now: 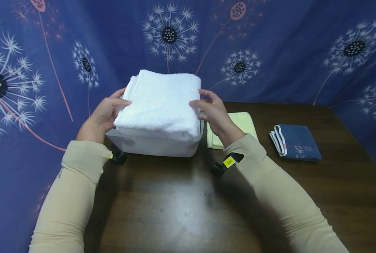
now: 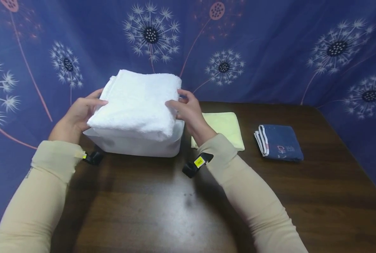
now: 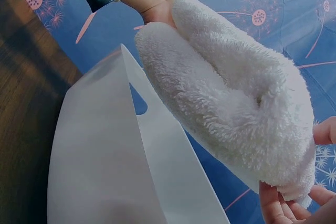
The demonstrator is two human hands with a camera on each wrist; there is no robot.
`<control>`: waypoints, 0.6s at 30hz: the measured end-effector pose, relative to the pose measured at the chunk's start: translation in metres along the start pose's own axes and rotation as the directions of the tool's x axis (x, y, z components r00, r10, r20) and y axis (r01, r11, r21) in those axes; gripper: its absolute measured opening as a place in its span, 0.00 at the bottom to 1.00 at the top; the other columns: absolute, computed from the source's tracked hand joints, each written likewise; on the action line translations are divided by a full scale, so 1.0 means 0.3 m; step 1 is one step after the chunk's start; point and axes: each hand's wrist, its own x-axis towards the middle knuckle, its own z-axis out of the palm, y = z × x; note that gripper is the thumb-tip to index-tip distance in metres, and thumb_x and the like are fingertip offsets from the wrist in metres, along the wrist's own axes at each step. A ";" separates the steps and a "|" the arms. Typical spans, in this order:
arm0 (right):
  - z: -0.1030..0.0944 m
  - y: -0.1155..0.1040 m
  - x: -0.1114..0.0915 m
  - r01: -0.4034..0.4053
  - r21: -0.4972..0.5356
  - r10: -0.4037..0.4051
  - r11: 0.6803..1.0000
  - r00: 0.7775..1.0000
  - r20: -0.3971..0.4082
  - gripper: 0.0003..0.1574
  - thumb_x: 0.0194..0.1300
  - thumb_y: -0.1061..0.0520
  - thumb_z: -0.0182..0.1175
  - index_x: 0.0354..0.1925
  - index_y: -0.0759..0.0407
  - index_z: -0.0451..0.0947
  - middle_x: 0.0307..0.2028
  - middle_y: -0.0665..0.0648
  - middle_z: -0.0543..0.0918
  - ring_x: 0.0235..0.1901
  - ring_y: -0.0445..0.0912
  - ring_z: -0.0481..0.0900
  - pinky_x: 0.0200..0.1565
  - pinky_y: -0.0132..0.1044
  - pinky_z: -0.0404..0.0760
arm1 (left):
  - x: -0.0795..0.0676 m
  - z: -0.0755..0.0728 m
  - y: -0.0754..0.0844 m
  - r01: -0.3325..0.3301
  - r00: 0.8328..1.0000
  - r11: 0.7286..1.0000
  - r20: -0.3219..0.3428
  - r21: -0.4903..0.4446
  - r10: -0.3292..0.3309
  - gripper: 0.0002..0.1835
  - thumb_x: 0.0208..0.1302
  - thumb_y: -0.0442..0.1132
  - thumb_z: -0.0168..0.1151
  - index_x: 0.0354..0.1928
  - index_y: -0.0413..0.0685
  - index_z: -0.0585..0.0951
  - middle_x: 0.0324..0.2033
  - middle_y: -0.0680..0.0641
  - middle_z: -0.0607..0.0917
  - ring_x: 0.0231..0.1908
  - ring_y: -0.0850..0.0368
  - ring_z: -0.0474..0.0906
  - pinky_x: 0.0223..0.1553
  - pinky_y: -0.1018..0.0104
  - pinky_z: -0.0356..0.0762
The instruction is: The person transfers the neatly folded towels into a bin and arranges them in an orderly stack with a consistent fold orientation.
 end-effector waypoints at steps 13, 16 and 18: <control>0.022 0.006 0.022 -0.020 -0.016 0.020 1.000 1.000 -0.025 0.38 0.56 0.62 0.64 0.63 0.55 0.63 0.54 0.60 0.66 0.51 0.51 0.71 0.47 0.45 0.77 | 0.019 -0.021 0.009 0.023 1.000 1.000 -0.019 0.015 -0.023 0.36 0.63 0.30 0.49 0.72 0.56 0.52 0.63 0.47 0.61 0.46 0.58 0.74 0.40 0.67 0.77; 0.028 0.009 0.030 -0.029 -0.016 0.028 0.999 0.999 -0.033 0.38 0.56 0.62 0.64 0.63 0.54 0.63 0.54 0.60 0.66 0.52 0.51 0.70 0.47 0.44 0.77 | 0.025 -0.027 0.012 0.031 0.999 0.999 -0.024 0.023 -0.030 0.36 0.64 0.30 0.49 0.72 0.56 0.52 0.63 0.47 0.61 0.46 0.58 0.75 0.40 0.67 0.77; 0.031 0.011 0.035 -0.033 -0.021 0.032 0.999 0.999 -0.039 0.38 0.56 0.62 0.64 0.63 0.54 0.63 0.54 0.59 0.66 0.51 0.51 0.71 0.47 0.44 0.77 | 0.029 -0.030 0.013 0.038 0.999 0.999 -0.030 0.026 -0.037 0.37 0.63 0.30 0.50 0.72 0.56 0.51 0.63 0.47 0.61 0.45 0.58 0.75 0.40 0.67 0.77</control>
